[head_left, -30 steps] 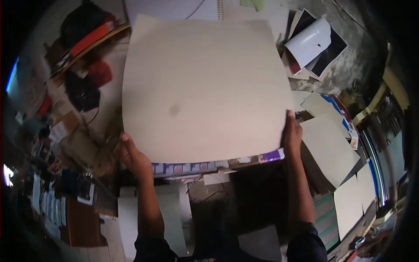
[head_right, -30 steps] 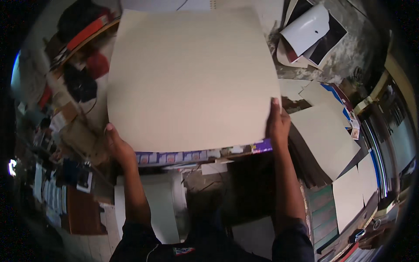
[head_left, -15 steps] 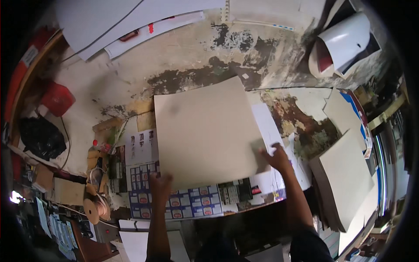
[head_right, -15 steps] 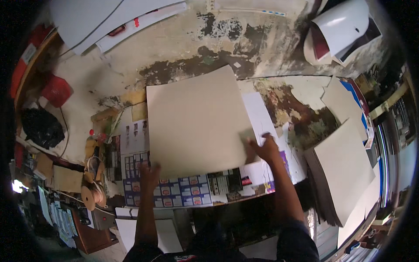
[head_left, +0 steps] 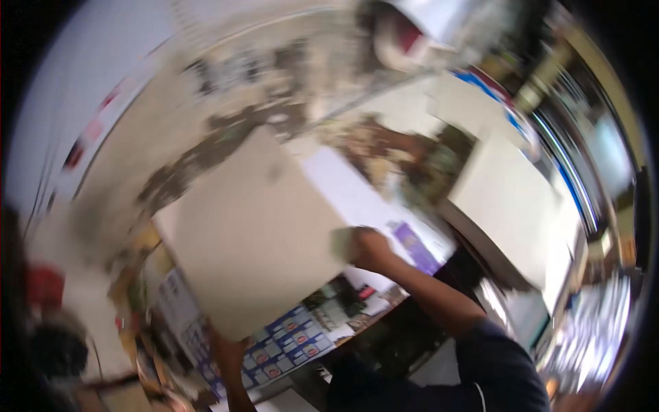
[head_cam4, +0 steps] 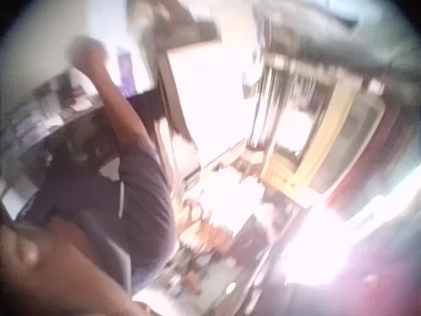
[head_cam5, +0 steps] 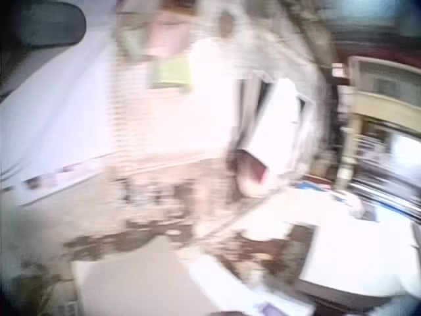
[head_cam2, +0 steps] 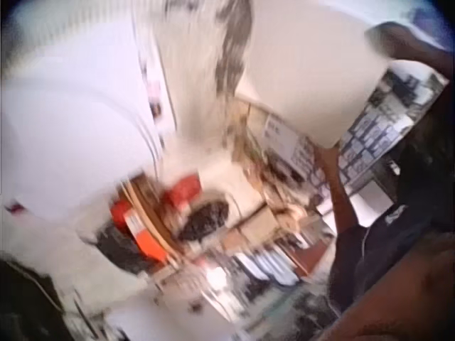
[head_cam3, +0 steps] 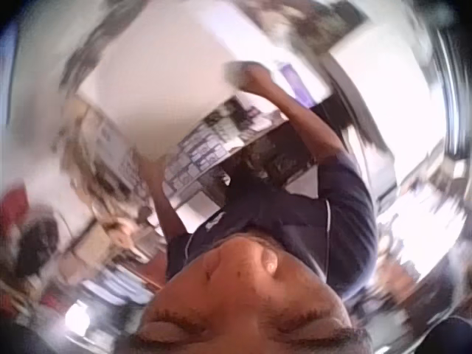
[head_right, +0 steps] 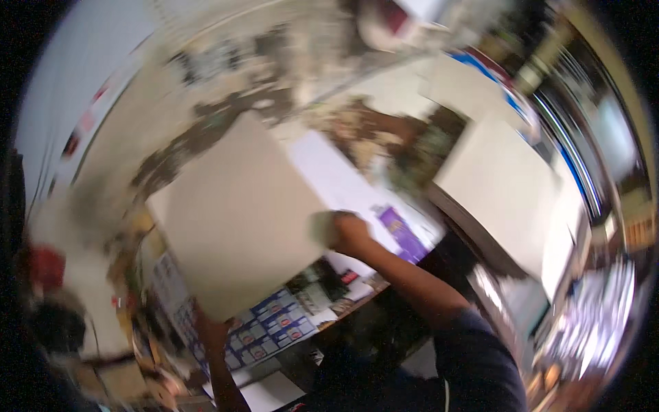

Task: The person bundles paper sheets by aligning them on a table, rolling the stack tightly by hand, and securing it with tape from a dispenser.

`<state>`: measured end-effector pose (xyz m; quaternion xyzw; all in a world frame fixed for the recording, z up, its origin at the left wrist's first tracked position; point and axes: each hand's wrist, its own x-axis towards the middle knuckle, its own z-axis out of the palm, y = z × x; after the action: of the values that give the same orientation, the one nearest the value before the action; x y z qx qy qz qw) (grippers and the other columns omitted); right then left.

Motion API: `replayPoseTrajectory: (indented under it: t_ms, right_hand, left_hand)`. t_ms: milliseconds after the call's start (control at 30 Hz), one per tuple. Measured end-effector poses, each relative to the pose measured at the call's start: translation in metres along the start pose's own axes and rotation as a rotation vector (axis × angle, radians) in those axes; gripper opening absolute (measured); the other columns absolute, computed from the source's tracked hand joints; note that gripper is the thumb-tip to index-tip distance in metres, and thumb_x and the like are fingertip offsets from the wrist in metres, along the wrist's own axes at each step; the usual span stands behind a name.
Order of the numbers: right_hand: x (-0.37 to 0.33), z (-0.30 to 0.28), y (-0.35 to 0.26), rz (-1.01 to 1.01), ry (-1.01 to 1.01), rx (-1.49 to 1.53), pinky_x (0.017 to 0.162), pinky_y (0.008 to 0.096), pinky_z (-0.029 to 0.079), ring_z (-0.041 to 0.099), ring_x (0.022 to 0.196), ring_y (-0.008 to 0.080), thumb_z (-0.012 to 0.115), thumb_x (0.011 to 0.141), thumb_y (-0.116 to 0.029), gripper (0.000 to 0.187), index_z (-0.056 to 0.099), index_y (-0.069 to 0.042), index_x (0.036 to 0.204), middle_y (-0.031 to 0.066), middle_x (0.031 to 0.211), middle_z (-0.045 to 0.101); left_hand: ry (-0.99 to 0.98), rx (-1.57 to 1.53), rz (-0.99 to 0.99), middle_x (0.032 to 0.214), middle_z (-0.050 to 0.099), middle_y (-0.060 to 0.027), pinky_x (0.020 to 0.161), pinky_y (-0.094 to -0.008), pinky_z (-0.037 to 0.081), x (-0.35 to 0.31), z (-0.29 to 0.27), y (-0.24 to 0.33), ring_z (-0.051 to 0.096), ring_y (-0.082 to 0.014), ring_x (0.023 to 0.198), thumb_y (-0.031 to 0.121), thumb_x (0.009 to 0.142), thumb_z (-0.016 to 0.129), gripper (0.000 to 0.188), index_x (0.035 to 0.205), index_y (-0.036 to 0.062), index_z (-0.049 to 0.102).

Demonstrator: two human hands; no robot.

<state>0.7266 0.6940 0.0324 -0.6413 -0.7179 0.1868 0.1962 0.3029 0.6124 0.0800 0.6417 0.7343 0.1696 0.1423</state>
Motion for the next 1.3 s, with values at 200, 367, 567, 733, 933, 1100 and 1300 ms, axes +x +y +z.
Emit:
replayPoseTrajectory:
  t_ms: [200, 367, 567, 733, 933, 1100, 1300]
  right_hand:
    - [-0.059, 0.011, 0.007, 0.410, -0.093, 0.079, 0.082, 0.0474, 0.055, 0.055, 0.113, 0.0380, 0.077, 0.061, -0.013, 0.106, 0.021, 0.003, 0.149, 0.0229, 0.129, 0.050]
    - [-0.266, 0.006, 0.029, 0.453, 0.174, 0.386, 0.096, 0.0469, 0.048, 0.056, 0.115, 0.0385, 0.072, 0.077, -0.026, 0.063, 0.052, -0.004, 0.133, 0.0204, 0.124, 0.057]
    - [-0.643, 0.066, 0.059, 1.225, 0.389, 0.443, 0.085, 0.0425, 0.053, 0.068, 0.099, 0.0334, 0.071, 0.082, -0.029, 0.039, 0.068, -0.004, 0.111, 0.0178, 0.107, 0.070]
    - [-0.825, 0.054, 0.102, 1.571, 1.106, 0.420, 0.079, 0.0372, 0.055, 0.071, 0.085, 0.0273, 0.073, 0.083, -0.026, 0.029, 0.072, -0.001, 0.096, 0.0166, 0.090, 0.073]
    - [-0.913, -0.040, 0.216, 1.399, 1.588, 0.078, 0.088, 0.0386, 0.050, 0.065, 0.096, 0.0290, 0.072, 0.083, -0.031, 0.035, 0.070, -0.001, 0.101, 0.0163, 0.100, 0.069]
    - [-0.955, -0.116, 0.310, 1.622, 1.458, -0.184, 0.104, 0.0451, 0.038, 0.046, 0.124, 0.0379, 0.074, 0.080, -0.040, 0.064, 0.056, 0.003, 0.124, 0.0222, 0.127, 0.053]
    - [-0.970, -0.115, 0.366, 1.876, 1.181, -0.225, 0.111, 0.0489, 0.029, 0.041, 0.130, 0.0381, 0.071, 0.074, -0.062, 0.091, 0.047, 0.004, 0.132, 0.0214, 0.131, 0.052]
  left_hand:
    - [-0.238, 0.633, -0.094, 0.147, 0.039, -0.0265, 0.113, -0.0529, 0.030, -0.024, 0.028, 0.012, 0.037, -0.0435, 0.136, 0.041, 0.070, 0.085, 0.115, 0.151, -0.0056, 0.018]
    - [0.358, 0.253, 0.543, 0.153, 0.023, -0.0323, 0.114, -0.0552, 0.025, -0.057, 0.082, 0.040, 0.027, -0.0486, 0.139, 0.052, 0.074, 0.077, 0.120, 0.152, -0.0071, 0.007]
    - [-0.192, -0.221, 0.739, 0.157, 0.020, -0.0278, 0.117, -0.0506, 0.019, -0.229, 0.165, 0.192, 0.019, -0.0439, 0.146, 0.027, 0.076, 0.081, 0.107, 0.154, -0.0011, 0.014]
    - [-0.479, -0.399, 0.761, 0.156, 0.019, -0.0289, 0.119, -0.0510, 0.015, -0.354, 0.264, 0.266, 0.018, -0.0424, 0.146, 0.030, 0.080, 0.078, 0.103, 0.153, -0.0024, 0.015]
    - [-0.645, -0.376, -0.142, 0.157, 0.021, -0.0277, 0.117, -0.0452, 0.028, -0.448, 0.407, 0.452, 0.027, -0.0380, 0.144, 0.063, 0.081, 0.068, 0.113, 0.153, -0.0038, 0.013]
    - [-0.276, -0.295, -0.301, 0.151, 0.028, -0.0282, 0.108, -0.0523, 0.037, -0.519, 0.465, 0.558, 0.037, -0.0452, 0.135, 0.064, 0.088, 0.054, 0.107, 0.154, -0.0041, 0.004]
    - [0.034, -0.070, -0.198, 0.133, 0.044, -0.0306, 0.088, -0.0572, 0.049, -0.546, 0.487, 0.541, 0.055, -0.0491, 0.113, 0.060, 0.091, 0.047, 0.099, 0.151, -0.0082, 0.007]
